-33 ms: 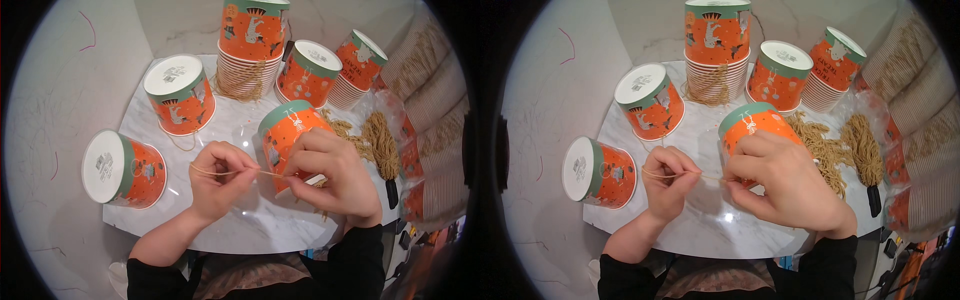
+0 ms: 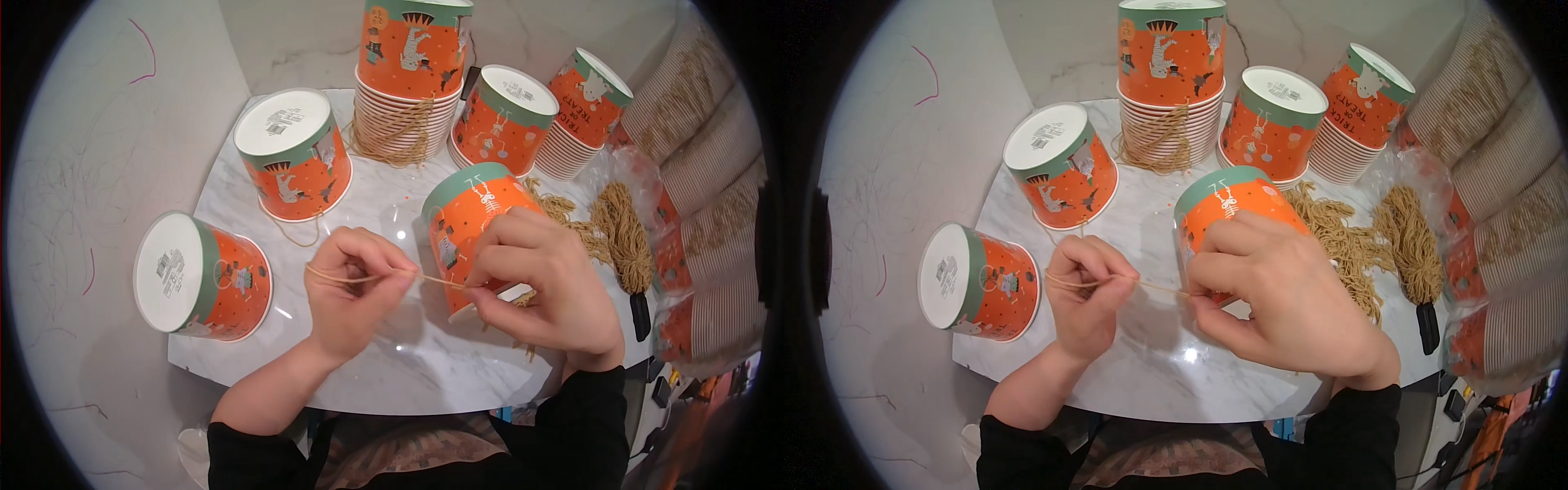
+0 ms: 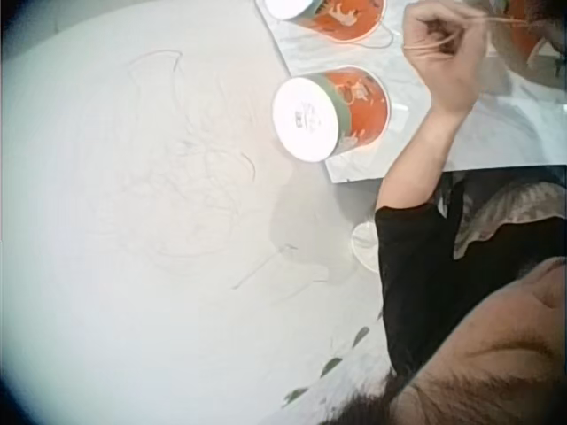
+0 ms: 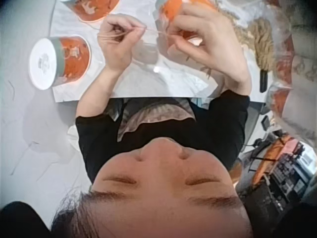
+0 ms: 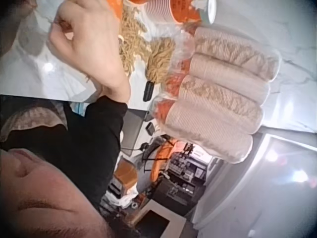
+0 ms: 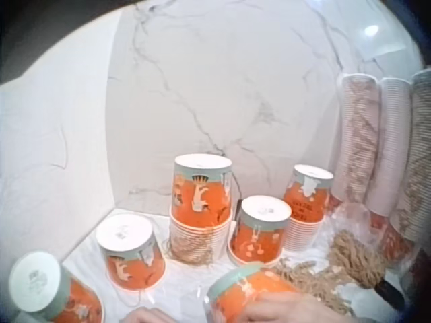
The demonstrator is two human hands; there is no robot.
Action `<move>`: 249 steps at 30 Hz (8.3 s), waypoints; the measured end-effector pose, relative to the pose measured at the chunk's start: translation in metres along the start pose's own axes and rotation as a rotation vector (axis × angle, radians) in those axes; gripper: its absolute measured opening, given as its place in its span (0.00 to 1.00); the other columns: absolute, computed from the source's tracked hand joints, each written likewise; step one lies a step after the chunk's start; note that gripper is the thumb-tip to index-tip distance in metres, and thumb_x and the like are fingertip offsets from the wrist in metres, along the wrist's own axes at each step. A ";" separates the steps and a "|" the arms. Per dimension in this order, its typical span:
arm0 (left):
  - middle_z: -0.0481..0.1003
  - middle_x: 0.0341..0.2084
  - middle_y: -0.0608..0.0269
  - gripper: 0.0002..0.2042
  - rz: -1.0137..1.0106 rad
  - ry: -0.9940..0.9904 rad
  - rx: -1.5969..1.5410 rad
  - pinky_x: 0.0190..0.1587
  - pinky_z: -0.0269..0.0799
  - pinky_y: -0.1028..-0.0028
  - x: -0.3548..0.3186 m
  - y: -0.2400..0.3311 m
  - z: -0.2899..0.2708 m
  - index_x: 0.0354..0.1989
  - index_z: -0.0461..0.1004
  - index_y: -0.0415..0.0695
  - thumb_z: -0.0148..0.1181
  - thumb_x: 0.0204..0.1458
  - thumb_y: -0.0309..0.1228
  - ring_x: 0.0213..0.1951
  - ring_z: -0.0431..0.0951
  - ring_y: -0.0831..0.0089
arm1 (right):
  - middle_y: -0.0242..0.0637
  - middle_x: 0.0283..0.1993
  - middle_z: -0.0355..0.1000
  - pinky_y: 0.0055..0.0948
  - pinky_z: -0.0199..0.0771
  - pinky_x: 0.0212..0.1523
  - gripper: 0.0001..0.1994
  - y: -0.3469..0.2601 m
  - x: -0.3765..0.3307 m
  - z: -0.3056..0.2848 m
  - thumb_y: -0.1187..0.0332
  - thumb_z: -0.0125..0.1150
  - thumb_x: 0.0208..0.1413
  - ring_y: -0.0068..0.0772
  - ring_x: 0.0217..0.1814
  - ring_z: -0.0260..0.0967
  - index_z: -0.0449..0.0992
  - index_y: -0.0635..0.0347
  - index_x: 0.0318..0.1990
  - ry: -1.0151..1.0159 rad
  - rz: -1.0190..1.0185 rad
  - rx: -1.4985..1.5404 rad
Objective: Attach string handles to printed paper buckets.
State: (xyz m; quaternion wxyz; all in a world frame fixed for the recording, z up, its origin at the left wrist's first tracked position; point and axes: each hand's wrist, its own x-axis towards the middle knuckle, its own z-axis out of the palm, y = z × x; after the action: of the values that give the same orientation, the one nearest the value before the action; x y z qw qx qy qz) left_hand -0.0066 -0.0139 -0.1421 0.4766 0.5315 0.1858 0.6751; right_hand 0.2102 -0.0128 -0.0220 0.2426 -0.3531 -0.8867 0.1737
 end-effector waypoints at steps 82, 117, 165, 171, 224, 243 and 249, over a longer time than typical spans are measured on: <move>0.74 0.44 0.51 0.08 -0.016 0.286 -0.218 0.30 0.61 0.79 0.012 0.002 -0.006 0.40 0.63 0.44 0.48 0.53 0.30 0.25 0.62 0.78 | 0.37 0.33 0.79 0.27 0.75 0.37 0.11 0.100 0.012 -0.031 0.72 0.68 0.53 0.26 0.34 0.75 0.79 0.67 0.42 0.113 0.219 0.095; 0.65 0.18 0.66 0.09 0.505 -0.183 1.359 0.23 0.60 0.66 -0.001 0.007 0.018 0.19 0.68 0.49 0.63 0.43 0.31 0.20 0.68 0.65 | 0.37 0.40 0.74 0.45 0.66 0.66 0.13 -0.023 -0.015 0.107 0.64 0.58 0.46 0.40 0.50 0.72 0.79 0.62 0.37 0.329 -0.787 -0.429; 0.78 0.27 0.61 0.08 0.321 -0.326 0.585 0.26 0.66 0.76 0.017 0.023 -0.011 0.33 0.79 0.39 0.71 0.48 0.27 0.26 0.75 0.71 | 0.40 0.32 0.70 0.34 0.70 0.30 0.11 -0.012 -0.007 0.003 0.78 0.61 0.57 0.37 0.31 0.73 0.63 0.62 0.42 0.081 0.110 0.470; 0.78 0.24 0.62 0.05 0.390 -0.272 0.606 0.27 0.68 0.74 0.014 0.025 -0.006 0.30 0.77 0.40 0.68 0.53 0.25 0.26 0.76 0.70 | 0.41 0.34 0.70 0.35 0.74 0.29 0.11 -0.016 -0.012 0.017 0.75 0.65 0.56 0.41 0.30 0.73 0.70 0.60 0.44 0.020 -0.035 0.400; 0.71 0.55 0.48 0.25 -0.075 0.019 0.138 0.52 0.80 0.71 -0.025 -0.021 0.033 0.61 0.55 0.36 0.58 0.58 0.14 0.56 0.77 0.64 | 0.36 0.35 0.73 0.33 0.76 0.31 0.08 0.017 0.007 0.030 0.76 0.68 0.46 0.38 0.33 0.76 0.76 0.60 0.34 0.209 -0.087 -0.017; 0.66 0.54 0.49 0.10 0.202 -0.016 0.459 0.39 0.85 0.76 -0.019 -0.024 0.018 0.49 0.76 0.37 0.62 0.61 0.25 0.43 0.82 0.71 | 0.36 0.35 0.75 0.32 0.76 0.36 0.08 0.011 0.005 0.016 0.79 0.69 0.48 0.39 0.36 0.76 0.77 0.61 0.35 0.051 -0.083 0.057; 0.72 0.44 0.55 0.05 0.207 0.049 0.503 0.34 0.81 0.78 -0.021 -0.023 0.020 0.43 0.75 0.39 0.61 0.63 0.26 0.48 0.74 0.69 | 0.38 0.35 0.75 0.34 0.76 0.36 0.05 0.008 0.006 0.017 0.76 0.66 0.56 0.41 0.36 0.76 0.76 0.61 0.38 0.032 -0.037 0.129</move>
State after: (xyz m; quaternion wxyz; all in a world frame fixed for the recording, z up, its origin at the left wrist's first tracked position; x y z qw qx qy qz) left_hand 0.0216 -0.0252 -0.1635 0.2535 0.6330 0.3038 0.6654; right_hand 0.2018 -0.0053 -0.0383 0.2822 -0.3228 -0.8761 0.2204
